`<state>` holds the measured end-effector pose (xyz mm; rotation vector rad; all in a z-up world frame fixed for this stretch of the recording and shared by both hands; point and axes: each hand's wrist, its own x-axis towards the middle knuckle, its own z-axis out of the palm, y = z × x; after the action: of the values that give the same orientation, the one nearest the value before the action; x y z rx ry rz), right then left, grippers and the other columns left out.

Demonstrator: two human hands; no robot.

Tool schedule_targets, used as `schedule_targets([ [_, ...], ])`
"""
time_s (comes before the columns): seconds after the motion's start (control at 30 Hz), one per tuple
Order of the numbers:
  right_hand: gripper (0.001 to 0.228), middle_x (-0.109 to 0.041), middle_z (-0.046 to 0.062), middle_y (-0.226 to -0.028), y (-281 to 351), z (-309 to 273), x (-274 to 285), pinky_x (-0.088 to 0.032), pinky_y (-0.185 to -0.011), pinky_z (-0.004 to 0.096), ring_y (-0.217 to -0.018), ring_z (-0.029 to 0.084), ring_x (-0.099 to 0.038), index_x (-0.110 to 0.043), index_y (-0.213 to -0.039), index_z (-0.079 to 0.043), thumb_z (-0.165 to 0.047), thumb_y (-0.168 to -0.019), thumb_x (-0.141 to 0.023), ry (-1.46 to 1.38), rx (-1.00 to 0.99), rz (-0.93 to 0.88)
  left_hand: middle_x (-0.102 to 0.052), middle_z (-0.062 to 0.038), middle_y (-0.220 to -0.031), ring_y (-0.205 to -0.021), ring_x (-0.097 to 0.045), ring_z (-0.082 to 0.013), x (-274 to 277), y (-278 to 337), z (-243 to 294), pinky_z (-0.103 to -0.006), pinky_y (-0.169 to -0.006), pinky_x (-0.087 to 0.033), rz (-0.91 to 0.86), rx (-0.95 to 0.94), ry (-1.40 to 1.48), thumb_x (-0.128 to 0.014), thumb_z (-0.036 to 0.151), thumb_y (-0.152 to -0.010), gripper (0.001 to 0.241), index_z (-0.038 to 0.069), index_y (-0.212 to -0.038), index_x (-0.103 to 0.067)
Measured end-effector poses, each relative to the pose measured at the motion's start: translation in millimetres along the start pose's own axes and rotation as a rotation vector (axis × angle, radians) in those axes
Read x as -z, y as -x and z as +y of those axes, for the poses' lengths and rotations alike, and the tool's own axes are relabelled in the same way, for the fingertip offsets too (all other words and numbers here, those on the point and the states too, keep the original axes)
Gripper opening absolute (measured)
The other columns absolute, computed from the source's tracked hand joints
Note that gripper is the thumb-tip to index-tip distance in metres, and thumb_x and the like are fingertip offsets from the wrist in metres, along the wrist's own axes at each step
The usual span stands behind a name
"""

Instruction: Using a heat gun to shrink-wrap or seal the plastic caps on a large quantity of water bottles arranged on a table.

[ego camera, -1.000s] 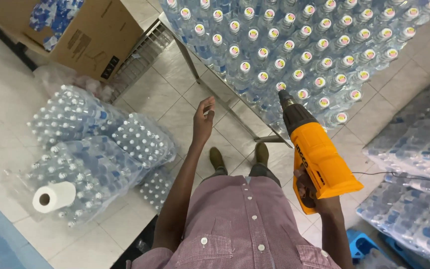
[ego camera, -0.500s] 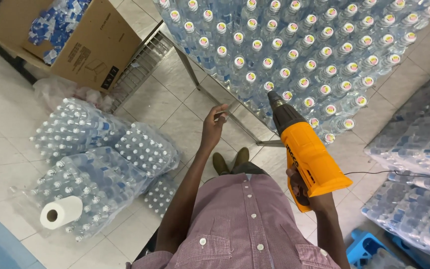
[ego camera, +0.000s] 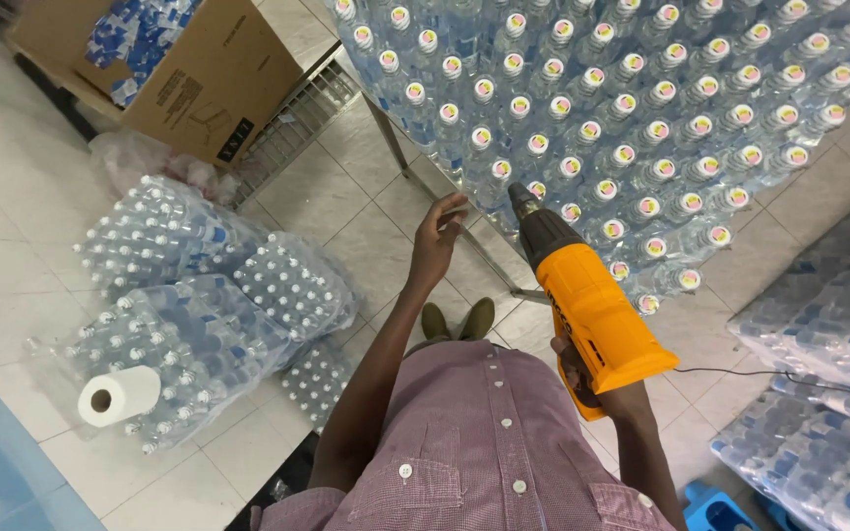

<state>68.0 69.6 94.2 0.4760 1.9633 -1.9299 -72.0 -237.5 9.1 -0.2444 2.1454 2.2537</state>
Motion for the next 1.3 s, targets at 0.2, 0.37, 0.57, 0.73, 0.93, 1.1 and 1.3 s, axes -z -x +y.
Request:
schedule_targets([
  [0.2,0.019,-0.059,0.023,-0.067,-13,-10,-6,-0.058,-0.054,0.047,-0.054,0.026,-0.055,-0.073,-0.101,0.006,-0.008,-0.092,-0.082,0.045,-0.006,-0.044,-0.060,-0.014,-0.157,-0.144,-0.059,-0.0331,-4,-10,2,-0.0481,-0.114,-0.057,0.006,-0.031,-0.026,-0.051,0.004,-0.114,0.046,0.013,-0.159,-0.056],
  [0.37,0.020,-0.059,0.024,-0.067,-17,-15,-10,-0.058,-0.054,0.048,-0.054,0.026,-0.055,-0.073,-0.101,0.006,-0.008,-0.092,-0.082,0.075,0.001,-0.065,-0.060,-0.018,-0.156,-0.142,-0.061,-0.0367,4,3,-5,-0.0494,-0.111,-0.059,0.052,0.021,-0.023,-0.051,0.004,-0.114,0.044,0.010,-0.157,-0.058],
  [0.57,0.020,-0.060,0.024,-0.066,-29,-28,-40,-0.059,-0.055,0.049,-0.054,0.026,-0.055,-0.073,-0.101,0.007,-0.008,-0.091,-0.083,0.096,0.013,-0.054,-0.060,-0.020,-0.154,-0.139,-0.062,-0.0375,50,23,-63,-0.0489,-0.109,-0.058,0.105,0.143,0.010,-0.052,0.011,-0.116,0.039,0.009,-0.154,-0.060],
  [0.73,0.021,-0.060,0.025,-0.066,-41,-38,-73,-0.059,-0.055,0.050,-0.054,0.027,-0.055,-0.074,-0.101,0.008,-0.008,-0.091,-0.083,0.101,0.007,-0.016,-0.059,-0.021,-0.150,-0.136,-0.062,-0.0357,105,29,-119,-0.0468,-0.106,-0.059,0.123,0.212,0.067,-0.054,0.016,-0.116,0.039,0.009,-0.154,-0.061],
  [0.93,0.021,-0.060,0.026,-0.065,-41,-43,-104,-0.060,-0.056,0.050,-0.054,0.027,-0.055,-0.074,-0.100,0.009,-0.008,-0.091,-0.084,0.082,-0.006,0.082,-0.056,-0.024,-0.153,-0.138,-0.061,-0.0411,169,-1,-111,-0.0518,-0.107,-0.058,0.037,0.219,0.023,-0.055,0.025,-0.118,0.041,0.010,-0.156,-0.059],
  [1.1,0.022,-0.060,0.027,-0.065,-38,-46,-135,-0.060,-0.056,0.051,-0.055,0.027,-0.055,-0.075,-0.100,0.009,-0.008,-0.091,-0.084,0.078,-0.012,0.169,-0.061,-0.025,-0.148,-0.132,-0.066,-0.0370,212,-51,-84,-0.0462,-0.108,-0.060,0.037,0.273,-0.074,-0.055,0.013,-0.112,0.040,0.007,-0.150,-0.062],
  [1.3,0.021,-0.054,0.019,-0.050,-65,-37,-169,-0.055,-0.034,0.040,-0.035,0.020,-0.053,-0.068,-0.084,0.006,-0.006,-0.088,-0.084,-0.179,0.035,0.157,-0.065,-0.024,-0.143,-0.129,-0.068,-0.0383,238,-94,-74,-0.0500,-0.106,-0.061,-0.107,0.257,-0.153,-0.054,0.011,-0.113,0.038,0.008,-0.149,-0.064],
])
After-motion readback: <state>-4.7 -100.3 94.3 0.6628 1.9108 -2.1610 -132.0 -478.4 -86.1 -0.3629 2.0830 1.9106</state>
